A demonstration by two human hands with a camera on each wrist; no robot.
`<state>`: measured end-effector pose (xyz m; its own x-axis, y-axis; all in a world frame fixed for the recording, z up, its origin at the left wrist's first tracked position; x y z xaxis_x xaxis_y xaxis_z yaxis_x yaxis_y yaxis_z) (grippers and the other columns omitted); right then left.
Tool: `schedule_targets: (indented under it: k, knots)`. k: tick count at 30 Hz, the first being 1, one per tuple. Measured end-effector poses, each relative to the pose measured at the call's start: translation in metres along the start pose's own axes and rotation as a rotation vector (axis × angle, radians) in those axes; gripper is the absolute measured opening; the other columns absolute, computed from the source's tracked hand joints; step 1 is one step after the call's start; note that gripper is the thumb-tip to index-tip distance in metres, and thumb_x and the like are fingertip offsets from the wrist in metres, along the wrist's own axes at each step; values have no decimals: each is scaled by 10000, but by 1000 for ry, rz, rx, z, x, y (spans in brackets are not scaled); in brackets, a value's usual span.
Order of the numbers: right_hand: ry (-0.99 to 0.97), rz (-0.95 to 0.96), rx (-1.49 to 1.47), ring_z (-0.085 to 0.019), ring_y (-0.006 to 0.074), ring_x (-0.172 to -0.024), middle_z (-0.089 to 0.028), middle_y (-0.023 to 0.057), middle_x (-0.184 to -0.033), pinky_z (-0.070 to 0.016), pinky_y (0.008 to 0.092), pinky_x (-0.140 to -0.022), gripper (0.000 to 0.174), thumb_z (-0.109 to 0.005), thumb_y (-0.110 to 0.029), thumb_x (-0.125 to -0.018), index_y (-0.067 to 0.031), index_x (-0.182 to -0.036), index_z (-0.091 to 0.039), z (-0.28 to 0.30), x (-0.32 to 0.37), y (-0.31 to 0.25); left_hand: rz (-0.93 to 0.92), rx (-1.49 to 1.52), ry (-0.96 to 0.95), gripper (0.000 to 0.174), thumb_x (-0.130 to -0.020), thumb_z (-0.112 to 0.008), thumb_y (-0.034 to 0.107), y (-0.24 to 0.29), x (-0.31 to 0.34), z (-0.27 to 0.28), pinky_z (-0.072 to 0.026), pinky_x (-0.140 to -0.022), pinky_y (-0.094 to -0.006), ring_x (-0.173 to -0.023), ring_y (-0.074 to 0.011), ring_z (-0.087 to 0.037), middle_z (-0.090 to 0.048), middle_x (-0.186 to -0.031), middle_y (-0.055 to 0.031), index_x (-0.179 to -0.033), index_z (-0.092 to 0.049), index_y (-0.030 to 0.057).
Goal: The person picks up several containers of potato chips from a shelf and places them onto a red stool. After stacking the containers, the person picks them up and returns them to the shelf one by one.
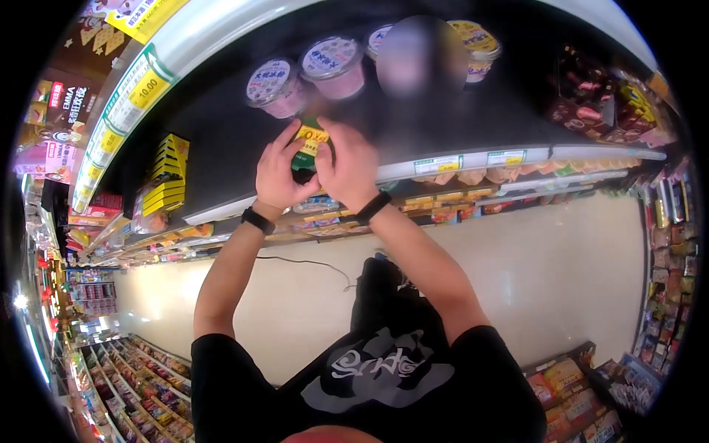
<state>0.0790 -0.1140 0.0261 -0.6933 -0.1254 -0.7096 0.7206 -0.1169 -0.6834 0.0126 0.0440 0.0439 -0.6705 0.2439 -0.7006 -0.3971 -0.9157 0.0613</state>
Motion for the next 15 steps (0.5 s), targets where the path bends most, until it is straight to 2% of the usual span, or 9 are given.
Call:
schedule_targets:
  k: [3,7,15]
  knots:
    - [-17,-23,-5,-702,417,-978,-731,204,-1090,-571,513,-838,373,-593,-195,-927,-47,-1255,-691,0,8,0,4,-16,48,699,-668,-872,324,2,7,-3,-609,-844,-412,-964,-343,-727,-601,-1504,-134,-1274,-613,90]
    - [0,-31,8,-706,417,-1002,-739,202,-1108,-576,509,-852,373,-596,-206,-928,-48,-1251,-694,0,5,-1,49,-8,32,637,-668,-847,317,3,5,-1,-624,-862,-408,-1015,-324,-755,-623,-1485,-124,-1231,-661,85]
    - [9,-44,0,-707,413,-1009,-740,197,-1128,-571,515,-867,376,-598,-203,-931,-53,-1262,-692,0,7,-4,38,-4,25,635,-686,-829,334,-1,8,-1,-627,-847,-407,-1021,-327,-759,-619,-1494,-129,-1251,-671,92]
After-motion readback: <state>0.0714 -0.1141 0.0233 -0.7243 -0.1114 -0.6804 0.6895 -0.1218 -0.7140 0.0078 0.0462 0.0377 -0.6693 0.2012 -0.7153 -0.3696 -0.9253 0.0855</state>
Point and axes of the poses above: each hand's wrist, its own x-axis away from the middle knuckle, its own z-axis out of the back of the hand, y = z × x, the point moved 3 cm from there along -x, towards the middle knuckle
